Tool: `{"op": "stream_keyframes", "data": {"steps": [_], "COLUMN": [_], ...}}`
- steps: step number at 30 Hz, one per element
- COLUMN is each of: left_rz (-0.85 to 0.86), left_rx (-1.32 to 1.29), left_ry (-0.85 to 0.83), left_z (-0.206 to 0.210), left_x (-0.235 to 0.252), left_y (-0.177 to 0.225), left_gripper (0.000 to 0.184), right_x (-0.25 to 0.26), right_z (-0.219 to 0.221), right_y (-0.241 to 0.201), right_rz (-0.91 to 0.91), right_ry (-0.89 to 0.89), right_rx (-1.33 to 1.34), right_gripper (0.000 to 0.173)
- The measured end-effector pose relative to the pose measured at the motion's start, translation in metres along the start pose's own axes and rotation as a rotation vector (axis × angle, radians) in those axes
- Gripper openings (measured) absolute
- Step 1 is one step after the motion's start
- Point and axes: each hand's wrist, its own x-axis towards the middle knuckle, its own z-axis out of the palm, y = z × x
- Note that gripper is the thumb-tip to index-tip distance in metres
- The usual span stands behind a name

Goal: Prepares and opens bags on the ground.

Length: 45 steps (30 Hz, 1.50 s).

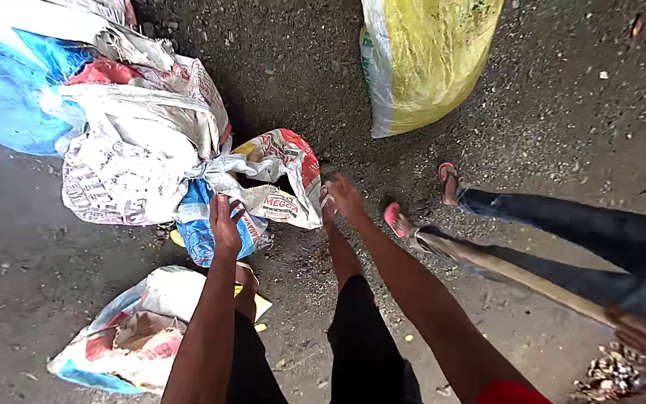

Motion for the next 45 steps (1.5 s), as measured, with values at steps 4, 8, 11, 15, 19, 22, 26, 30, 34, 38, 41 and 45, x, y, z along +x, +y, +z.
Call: {"op": "stream_keyframes", "data": {"steps": [4,8,11,15,19,22,26,30,34,38,41,45], "left_rz": [0.194,0.186,0.276,0.342,0.202,-0.036,-0.065,0.22,0.525,0.705,0.579,0.29], "left_rx": [0.025,0.417,0.549,0.454,-0.084,-0.222,0.57,0.646,0.8,0.829,0.748,0.237], "left_ry": [0.184,0.323,0.41,0.295,0.01,0.012,-0.009,-0.175,-0.393,-0.609,-0.614,-0.362], "left_z": [0.063,0.06,0.015,-0.028,-0.056,-0.074,-0.064,-0.043,-0.007,0.016,0.019,0.014], "left_x": [0.001,-0.01,-0.024,-0.041,-0.047,-0.041,-0.005,0.036,0.083,0.106,0.105,0.103], "left_y": [0.024,0.031,0.032,0.035,0.026,-0.011,-0.037,-0.011,0.023,0.0,-0.007,-0.025], "left_gripper": [0.07,0.039,0.03,0.032,0.045,0.081,0.066,0.079,0.084,0.039,0.022,0.024], "right_x": [0.038,0.044,0.049,0.044,0.034,0.043,0.064,0.132,0.162,0.112,0.088,0.086], "right_z": [0.032,0.008,-0.062,-0.121,-0.133,-0.12,-0.081,-0.053,-0.032,-0.023,0.001,0.036], "right_y": [-0.079,-0.092,-0.055,-0.006,0.04,0.094,0.082,0.02,-0.005,-0.03,-0.021,-0.004], "right_rz": [-0.122,-0.151,-0.139,-0.125,-0.203,-0.113,-0.108,-0.224,-0.773,-0.702,-0.405,-0.167], "right_ry": [-0.111,-0.143,0.089,0.064,-0.135,-0.112,-0.2,-0.261,-0.318,-0.457,-0.286,-0.004], "right_rx": [-0.157,-0.288,-0.169,0.047,0.313,0.13,-0.131,-0.084,-0.304,-0.331,-0.173,0.51], "right_gripper": [0.091,0.051,0.037,0.031,0.038,0.058,0.107,0.065,0.058,0.064,0.051,0.049]}}
